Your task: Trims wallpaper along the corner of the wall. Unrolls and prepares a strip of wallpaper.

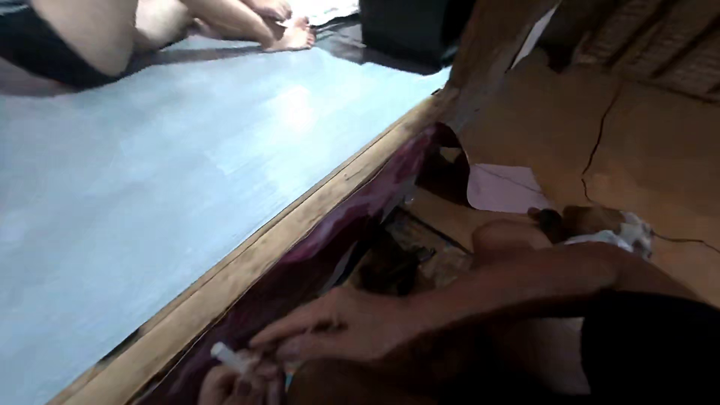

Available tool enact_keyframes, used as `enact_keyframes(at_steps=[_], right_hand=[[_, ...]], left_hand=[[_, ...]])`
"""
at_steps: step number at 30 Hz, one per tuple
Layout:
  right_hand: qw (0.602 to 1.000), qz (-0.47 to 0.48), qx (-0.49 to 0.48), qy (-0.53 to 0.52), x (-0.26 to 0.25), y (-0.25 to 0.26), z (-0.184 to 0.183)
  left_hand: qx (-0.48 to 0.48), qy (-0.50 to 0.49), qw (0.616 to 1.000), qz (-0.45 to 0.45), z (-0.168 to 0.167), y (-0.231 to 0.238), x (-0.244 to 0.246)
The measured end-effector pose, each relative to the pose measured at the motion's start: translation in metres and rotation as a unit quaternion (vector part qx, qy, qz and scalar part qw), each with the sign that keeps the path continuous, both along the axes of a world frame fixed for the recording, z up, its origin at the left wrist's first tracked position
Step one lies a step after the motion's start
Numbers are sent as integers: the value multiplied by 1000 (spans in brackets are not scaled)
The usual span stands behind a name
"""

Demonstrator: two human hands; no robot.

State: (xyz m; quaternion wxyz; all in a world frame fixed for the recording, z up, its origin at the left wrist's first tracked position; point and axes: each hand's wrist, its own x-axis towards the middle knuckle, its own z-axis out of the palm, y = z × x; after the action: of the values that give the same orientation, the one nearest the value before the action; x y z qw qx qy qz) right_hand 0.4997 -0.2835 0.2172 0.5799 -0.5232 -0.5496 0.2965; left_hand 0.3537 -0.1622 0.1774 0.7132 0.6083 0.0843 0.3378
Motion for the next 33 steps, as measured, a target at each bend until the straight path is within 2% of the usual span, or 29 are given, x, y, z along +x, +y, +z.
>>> enact_keyframes(at_steps=[4, 8, 13, 16, 18, 19, 21, 22, 24, 27, 29, 33], right_hand=[[996, -86, 0, 34, 68, -66, 23], [986, -158, 13, 51, 131, -116, 17], [963, -222, 22, 151, 200, -164, -46], [935, -295, 10, 197, 234, -191, -101], [911, -345, -24, 225, 253, -213, -139], [896, -368, -46, 243, 263, -223, -156], [865, -404, -91, 282, 279, -240, -188], [853, -421, -98, 292, 287, -244, -206], [833, -457, -87, 297, 303, -247, -240], [811, -469, -84, 341, 325, -242, -269], [792, -453, -65, 404, 336, -234, -274], [729, -441, 14, 523, 350, -216, -272]], left_hand=[[-19, -13, 999, -23, 15, -57, 98], [-76, -36, 995, -48, 16, -116, 179], [-50, 58, 995, -72, -25, -171, 255], [121, 184, 970, -103, -58, -179, 286], [340, 231, 905, -112, -87, -179, 301], [459, 229, 851, -115, -101, -178, 310], [671, 162, 714, -117, -133, -168, 331], [746, 125, 642, -126, -148, -160, 344], [824, 118, 527, -168, -165, -146, 371], [863, 226, 403, -204, -172, -136, 406], [873, 278, 341, -209, -171, -138, 423], [882, 260, 327, -220, -177, -135, 441]])
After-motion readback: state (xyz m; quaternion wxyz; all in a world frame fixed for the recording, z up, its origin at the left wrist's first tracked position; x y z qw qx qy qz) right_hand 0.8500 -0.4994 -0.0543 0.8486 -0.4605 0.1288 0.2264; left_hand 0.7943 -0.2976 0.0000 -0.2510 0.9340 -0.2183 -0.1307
